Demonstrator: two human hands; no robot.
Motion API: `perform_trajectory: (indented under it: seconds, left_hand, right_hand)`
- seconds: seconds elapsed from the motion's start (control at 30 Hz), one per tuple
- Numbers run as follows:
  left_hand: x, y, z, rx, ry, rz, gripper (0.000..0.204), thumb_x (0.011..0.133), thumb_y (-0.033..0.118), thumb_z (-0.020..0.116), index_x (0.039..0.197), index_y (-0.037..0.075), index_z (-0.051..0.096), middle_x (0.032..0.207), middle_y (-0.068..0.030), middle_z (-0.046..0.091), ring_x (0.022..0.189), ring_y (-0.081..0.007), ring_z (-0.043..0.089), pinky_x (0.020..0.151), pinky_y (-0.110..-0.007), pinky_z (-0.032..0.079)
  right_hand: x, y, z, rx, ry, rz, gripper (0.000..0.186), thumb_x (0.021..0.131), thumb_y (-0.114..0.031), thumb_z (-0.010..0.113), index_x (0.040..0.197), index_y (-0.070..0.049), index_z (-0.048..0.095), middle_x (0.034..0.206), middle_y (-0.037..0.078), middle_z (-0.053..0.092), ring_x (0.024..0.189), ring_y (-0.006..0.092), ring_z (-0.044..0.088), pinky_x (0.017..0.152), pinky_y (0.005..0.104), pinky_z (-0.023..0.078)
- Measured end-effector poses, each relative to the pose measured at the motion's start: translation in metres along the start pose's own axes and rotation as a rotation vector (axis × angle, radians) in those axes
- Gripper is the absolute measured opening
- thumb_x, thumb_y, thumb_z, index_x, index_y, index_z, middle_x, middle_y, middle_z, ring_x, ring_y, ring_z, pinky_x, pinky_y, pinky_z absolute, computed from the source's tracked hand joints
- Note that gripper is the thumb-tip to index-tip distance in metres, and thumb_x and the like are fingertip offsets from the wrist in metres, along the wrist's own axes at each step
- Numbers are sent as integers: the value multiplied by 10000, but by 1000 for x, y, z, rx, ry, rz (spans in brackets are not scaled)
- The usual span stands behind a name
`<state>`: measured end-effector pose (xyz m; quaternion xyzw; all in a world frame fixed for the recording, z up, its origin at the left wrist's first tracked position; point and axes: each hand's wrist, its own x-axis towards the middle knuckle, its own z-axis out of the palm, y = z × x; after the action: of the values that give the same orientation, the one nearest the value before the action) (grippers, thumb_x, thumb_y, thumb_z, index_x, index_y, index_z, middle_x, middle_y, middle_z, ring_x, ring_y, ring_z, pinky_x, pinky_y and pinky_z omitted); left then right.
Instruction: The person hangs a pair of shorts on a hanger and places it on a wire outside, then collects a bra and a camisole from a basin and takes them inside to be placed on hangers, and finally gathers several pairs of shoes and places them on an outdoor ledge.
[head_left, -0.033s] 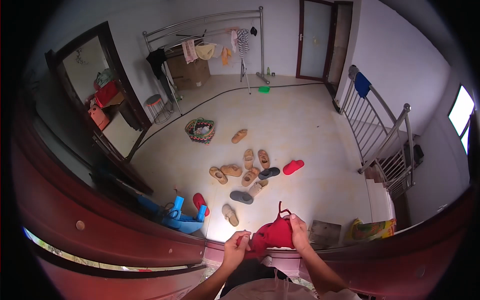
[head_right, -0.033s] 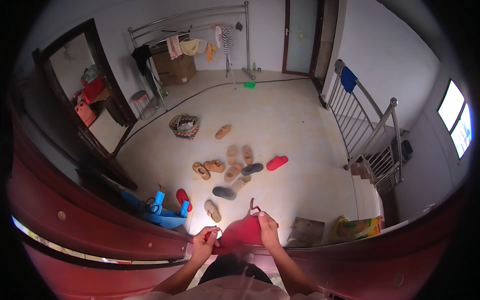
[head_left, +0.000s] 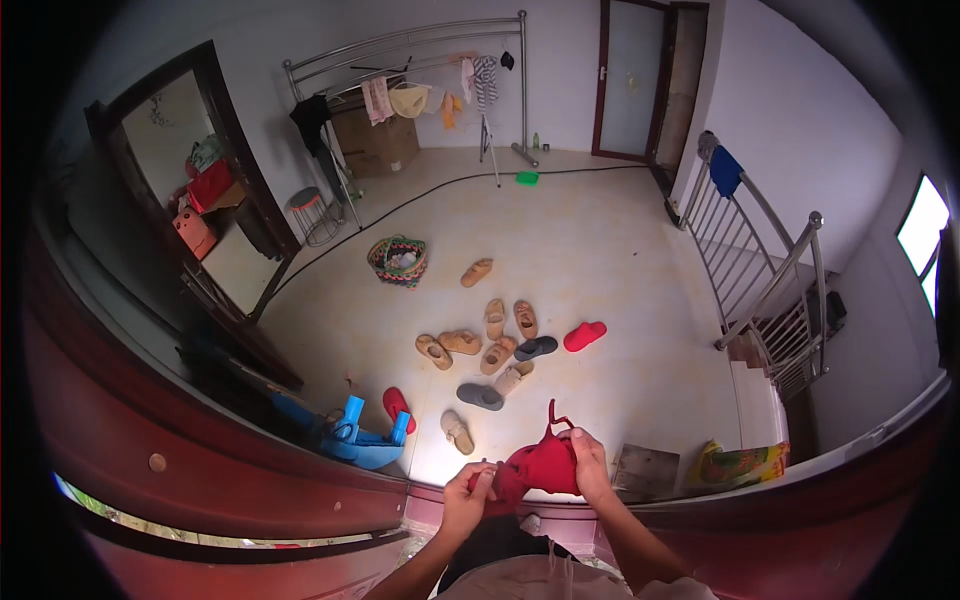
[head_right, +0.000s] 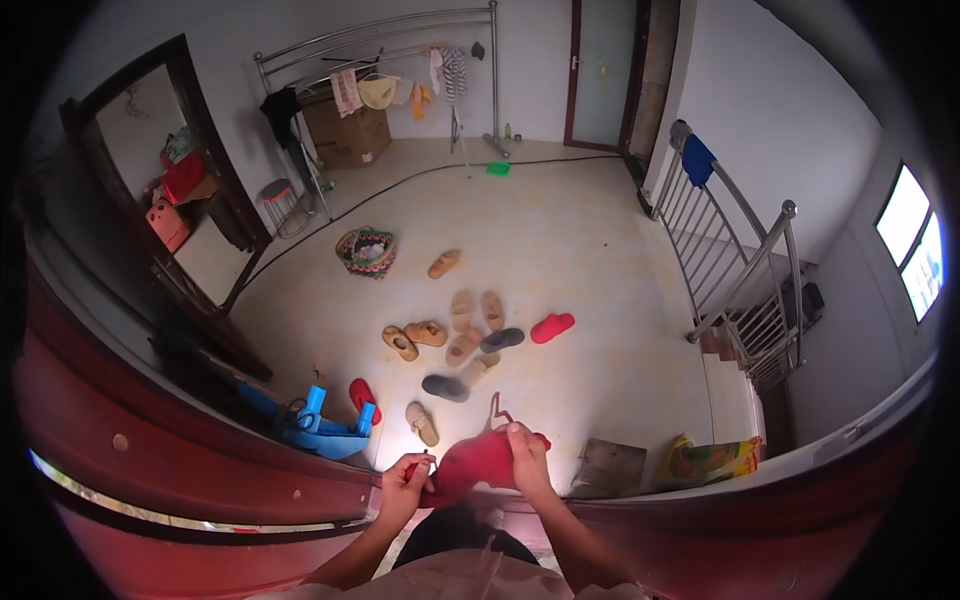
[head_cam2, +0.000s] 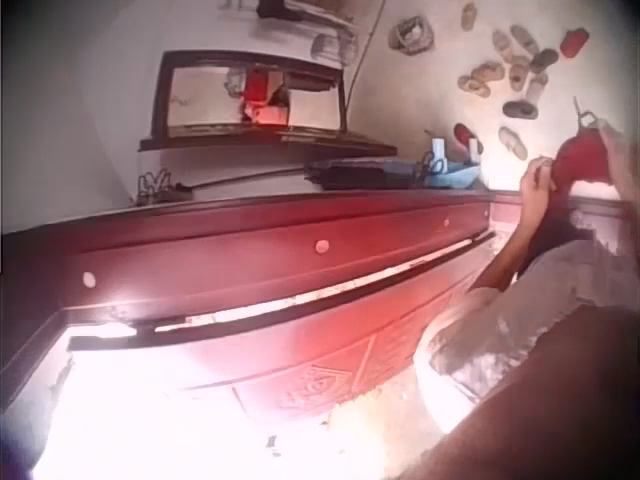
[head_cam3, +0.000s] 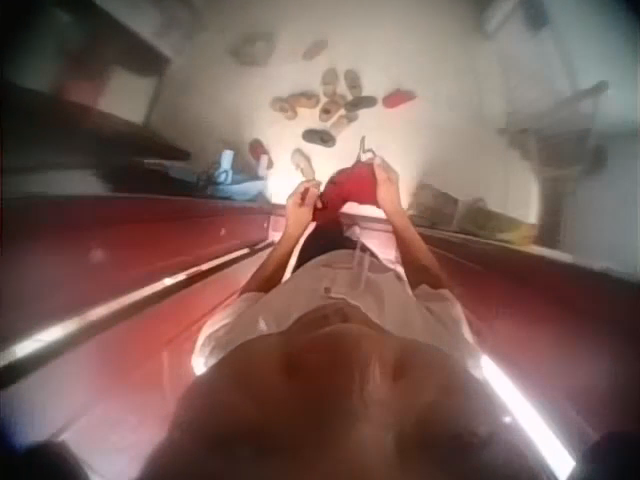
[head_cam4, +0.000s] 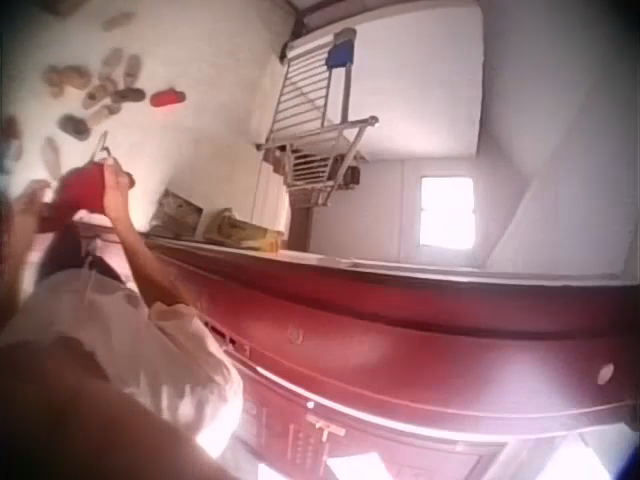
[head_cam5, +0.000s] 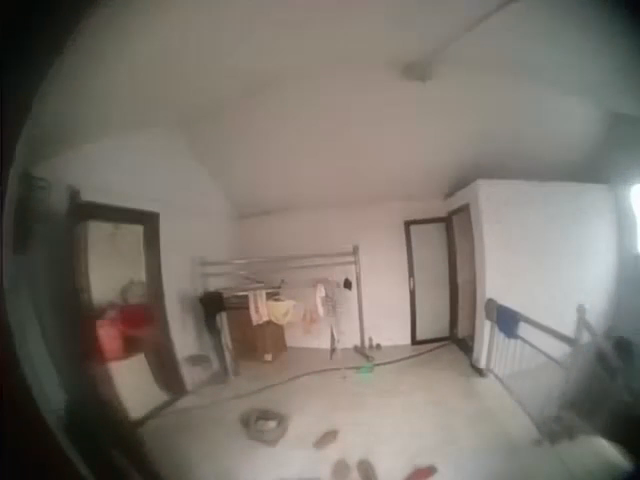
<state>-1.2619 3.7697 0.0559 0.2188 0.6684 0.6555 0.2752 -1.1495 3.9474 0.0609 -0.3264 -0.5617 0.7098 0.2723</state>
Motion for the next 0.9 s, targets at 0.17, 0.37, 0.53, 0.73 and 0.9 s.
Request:
perform_trajectory:
  seconds: [0.17,0.37,0.53,0.73,0.9]
  left_hand:
    - [94,-2,10,-27,63,-27,162,929,118,541,943,-24,616,748,-38,608,587,-77,530,597,-208,441]
    - [257,1,48,-104,16,-3,146,927,102,524,929,-23,600,675,-31,586,566,-84,550,562,-215,443]
    - [369,29,123,45,-231,24,148,939,122,483,975,8,570,639,-51,580,549,-115,563,533,-243,427]
    - [487,42,192,218,-426,58,204,933,195,485,1024,38,578,707,-61,624,661,-139,607,638,-273,472]
    - [588,28,212,131,-144,-10,217,937,183,490,1017,15,600,824,-89,645,736,-172,604,689,-293,474]
  right_hand:
    - [88,-23,12,-153,-125,-63,239,943,-190,479,874,1,604,756,9,575,733,90,513,708,229,421]
    - [231,-30,-51,-151,2,-116,95,892,-99,506,918,-32,568,735,-11,529,641,53,439,590,211,383]
    - [323,-39,-97,-313,181,-136,152,883,-146,482,867,-17,560,697,-2,493,642,96,393,586,268,341]
    - [433,-67,-142,-333,284,-97,308,935,-235,467,702,-36,490,613,-18,430,576,76,359,521,266,309]
    - [574,-100,-156,-357,161,-130,417,957,-276,433,610,-46,434,543,-19,372,533,81,311,498,282,280]
